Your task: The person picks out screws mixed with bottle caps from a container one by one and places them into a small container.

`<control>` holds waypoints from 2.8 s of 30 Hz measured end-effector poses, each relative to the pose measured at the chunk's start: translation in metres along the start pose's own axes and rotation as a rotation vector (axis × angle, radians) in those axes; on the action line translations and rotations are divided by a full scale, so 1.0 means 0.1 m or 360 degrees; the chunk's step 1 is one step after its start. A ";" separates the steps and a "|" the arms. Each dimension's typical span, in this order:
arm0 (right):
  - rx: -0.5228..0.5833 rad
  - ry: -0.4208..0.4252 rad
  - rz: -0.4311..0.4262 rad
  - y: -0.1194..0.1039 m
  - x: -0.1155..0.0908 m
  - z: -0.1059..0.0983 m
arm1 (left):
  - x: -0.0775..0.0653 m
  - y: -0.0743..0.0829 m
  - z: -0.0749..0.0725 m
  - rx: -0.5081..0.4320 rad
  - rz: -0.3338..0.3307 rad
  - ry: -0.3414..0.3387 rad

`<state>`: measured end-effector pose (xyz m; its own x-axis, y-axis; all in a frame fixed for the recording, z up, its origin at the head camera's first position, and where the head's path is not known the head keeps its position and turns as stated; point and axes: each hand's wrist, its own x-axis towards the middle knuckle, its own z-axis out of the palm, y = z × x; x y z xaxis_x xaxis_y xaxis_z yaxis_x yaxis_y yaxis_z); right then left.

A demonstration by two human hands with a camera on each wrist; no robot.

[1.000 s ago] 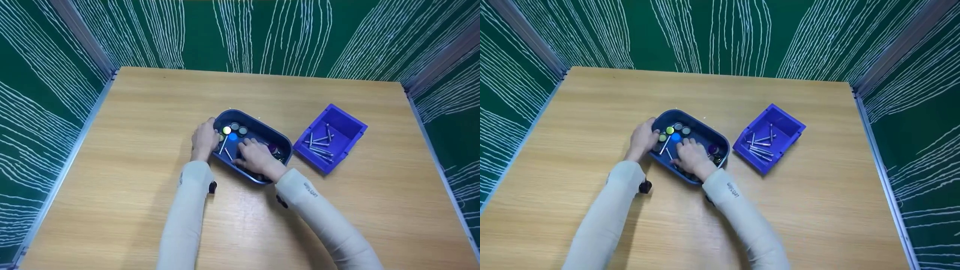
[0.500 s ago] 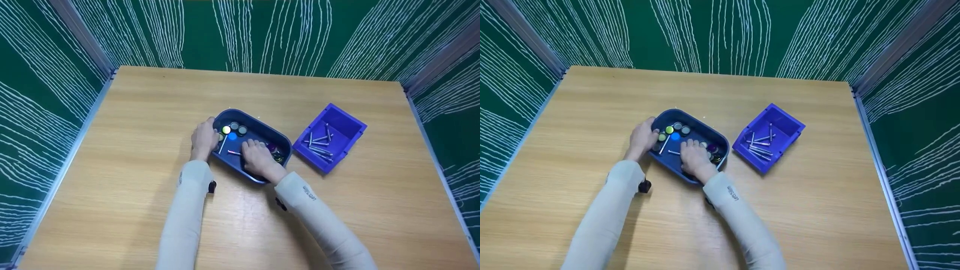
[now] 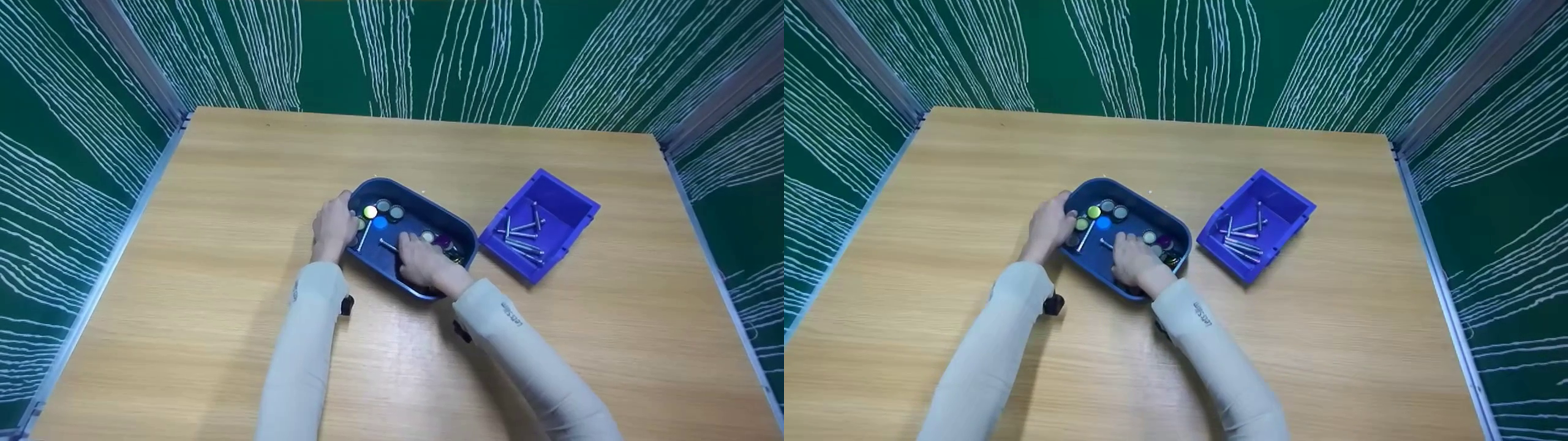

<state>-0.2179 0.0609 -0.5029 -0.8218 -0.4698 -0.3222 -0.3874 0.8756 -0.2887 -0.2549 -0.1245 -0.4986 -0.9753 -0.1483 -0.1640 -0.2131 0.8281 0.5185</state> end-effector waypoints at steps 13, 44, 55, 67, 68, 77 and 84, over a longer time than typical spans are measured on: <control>0.0545 -0.0021 -0.0066 0.12 0.01 -0.09 | 0.02 -0.01 0.00 0.0016 -0.0002 0.0008; 0.0830 0.0172 -0.0206 0.27 -0.17 -0.36 | -0.01 0.01 0.02 0.0008 0.0003 0.0020; 0.0960 0.0359 -0.0255 0.53 -0.34 -0.54 | 0.00 0.01 0.00 0.0005 0.0027 0.0031; 0.0820 0.0414 -0.0215 0.76 -0.51 -0.78 | -0.01 -0.02 -0.01 0.0020 0.0006 0.0014; 0.0821 0.0415 -0.0206 0.78 -0.53 -0.81 | -0.01 -0.02 -0.01 0.0020 0.0002 0.0015; 0.0838 0.0497 -0.0178 1.03 -0.71 -1.03 | 0.00 -0.01 0.01 0.0009 -0.0004 0.0008; 0.0760 0.0501 -0.0042 1.29 -0.89 -1.21 | 0.01 -0.01 0.01 0.0024 0.0018 0.0030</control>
<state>-0.2453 0.2293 -0.4026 -0.9277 -0.3705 -0.0462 -0.2378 0.6818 -0.6918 -0.2554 -0.1254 -0.5001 -0.9785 -0.1493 -0.1421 -0.2016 0.8378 0.5075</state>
